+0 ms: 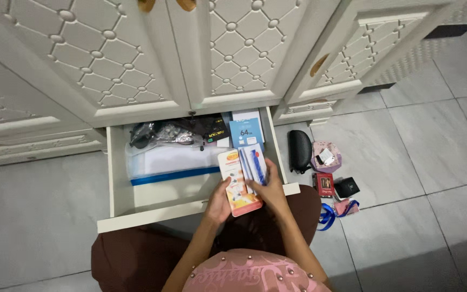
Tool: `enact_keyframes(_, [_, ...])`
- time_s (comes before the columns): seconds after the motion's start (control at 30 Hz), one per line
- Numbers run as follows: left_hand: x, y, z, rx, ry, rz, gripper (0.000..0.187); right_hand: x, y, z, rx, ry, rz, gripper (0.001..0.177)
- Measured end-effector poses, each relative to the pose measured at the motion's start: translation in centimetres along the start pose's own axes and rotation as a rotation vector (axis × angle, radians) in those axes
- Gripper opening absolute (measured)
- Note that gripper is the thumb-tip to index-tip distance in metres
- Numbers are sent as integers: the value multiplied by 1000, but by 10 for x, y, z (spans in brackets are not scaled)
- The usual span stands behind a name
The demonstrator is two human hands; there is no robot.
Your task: The person opens a wardrobe door, then opens a drawer and removes various items one by one, placing them on the floor. Items include a pouch, boxes, a lanyard, a tablet, and plastic bags.
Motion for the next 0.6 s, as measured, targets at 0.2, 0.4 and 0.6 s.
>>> enact_keyframes(0.2, [-8, -37, 6, 46, 127, -69, 54, -36, -1, -18, -484, -5, -9, 80])
enact_keyframes(0.4, [-7, -60, 33, 73, 4, 24, 56, -48, 16, -50, -383, -79, 415, 55])
enact_keyframes(0.6, [9, -73, 59, 405, 9, 55, 54, -40, -15, -89, -203, -5, -12, 59])
Point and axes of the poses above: each hand's wrist, its own x-axis towards the middle knuckle, its own z-axis out of the palm, y = z × x, the point moved 7 cm from there along x, towards the middle knuckle, and after that the axes turned 9 degrees about -x, right-handed, at the moved point
